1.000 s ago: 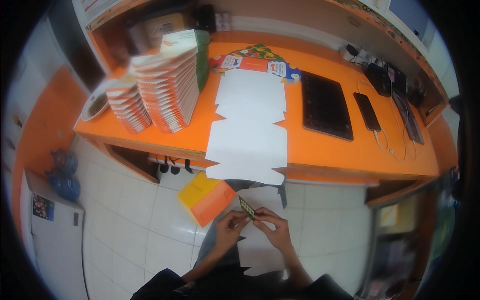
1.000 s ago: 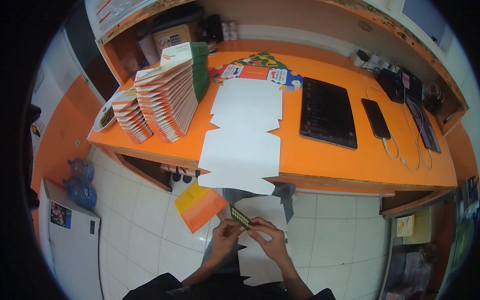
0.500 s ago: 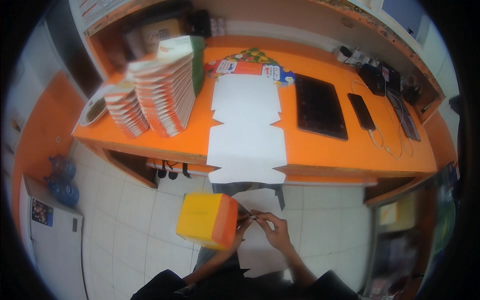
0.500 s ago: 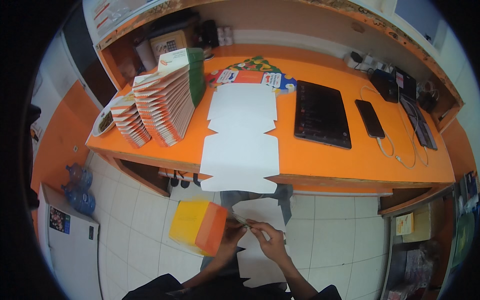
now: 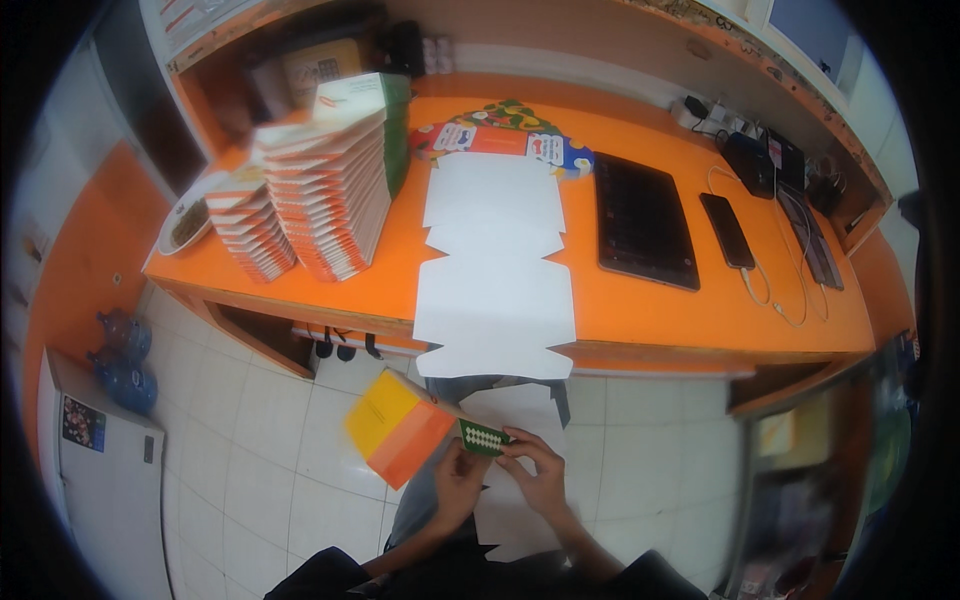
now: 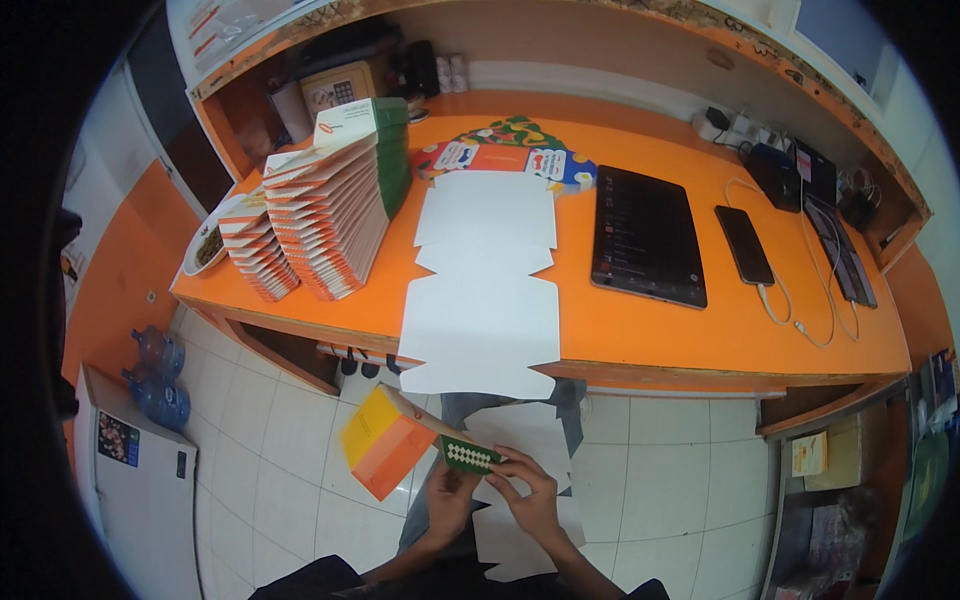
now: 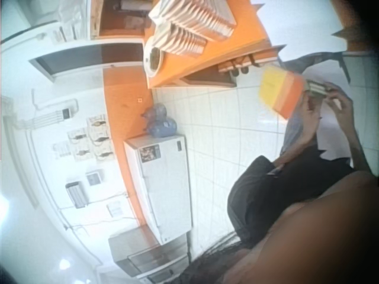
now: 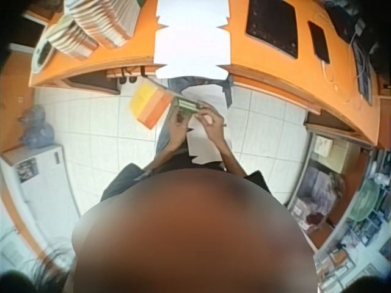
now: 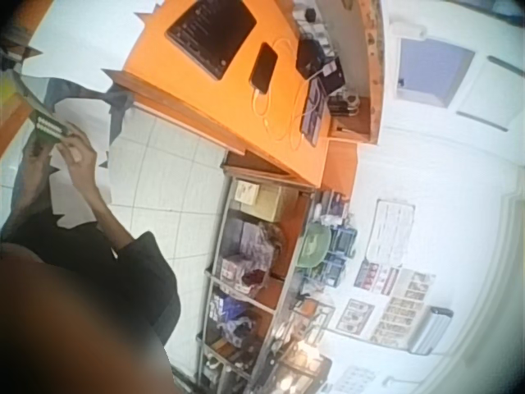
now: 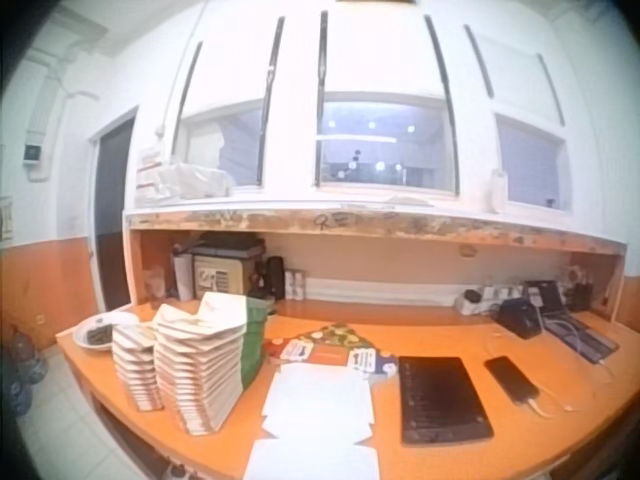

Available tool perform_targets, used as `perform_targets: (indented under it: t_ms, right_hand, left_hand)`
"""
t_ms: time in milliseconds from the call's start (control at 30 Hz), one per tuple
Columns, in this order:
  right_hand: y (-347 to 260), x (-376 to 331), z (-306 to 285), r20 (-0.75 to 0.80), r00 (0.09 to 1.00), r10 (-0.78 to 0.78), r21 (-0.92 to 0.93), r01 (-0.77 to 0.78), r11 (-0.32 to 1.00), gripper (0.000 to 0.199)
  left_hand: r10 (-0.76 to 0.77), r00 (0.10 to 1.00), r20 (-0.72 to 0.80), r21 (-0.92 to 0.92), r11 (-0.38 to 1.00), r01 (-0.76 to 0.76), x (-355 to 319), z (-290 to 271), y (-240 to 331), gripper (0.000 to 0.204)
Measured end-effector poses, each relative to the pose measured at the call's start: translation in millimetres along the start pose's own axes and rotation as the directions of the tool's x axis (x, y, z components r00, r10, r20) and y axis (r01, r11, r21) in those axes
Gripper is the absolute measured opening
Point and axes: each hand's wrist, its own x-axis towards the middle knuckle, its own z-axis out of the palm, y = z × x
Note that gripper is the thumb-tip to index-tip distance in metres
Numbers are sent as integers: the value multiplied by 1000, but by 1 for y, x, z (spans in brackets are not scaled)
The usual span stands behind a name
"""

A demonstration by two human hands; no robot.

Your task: The person assembles small rectangular boxes from flat cardboard blanks on an orange countertop. They fold the blanks along creases, tuck flaps, and secure the sides to form finished boxes, then place completed units into a stack.

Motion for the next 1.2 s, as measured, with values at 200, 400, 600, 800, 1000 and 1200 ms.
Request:
perform_targets:
  t_ms: [200, 400, 600, 800, 1000, 1200]
  right_hand:
    - [10, -5, -4, -85, 989, 121, 158, -106, 982, 18]
    - [14, -4, -8, -24, 995, 94, 92, -91, 992, 16]
    - [18, -1, -10, 50, 996, 71, 20, -72, 997, 17]
    - [18, -1, -4, 19, 989, 150, 204, -150, 967, 37]
    - [16, 1, -5, 98, 972, 214, 282, -234, 931, 43]
    - [10, 2, -6, 158, 968, 193, 134, -215, 967, 47]
  left_hand:
    - [-113, 984, 137, -52, 991, 121, -1, -3, -4, 24]
    - [-149, 967, 208, -16, 988, 156, -1, -6, -2, 21]
    - [-139, 981, 136, -35, 989, 145, 2, 0, 1, 39]
    - [-85, 988, 131, -72, 993, 95, 6, 1, 2, 52]
    - [-46, 991, 127, -84, 995, 57, 5, 2, 4, 51]
    - [-13, 987, 158, -84, 996, 26, 8, 0, 2, 45]
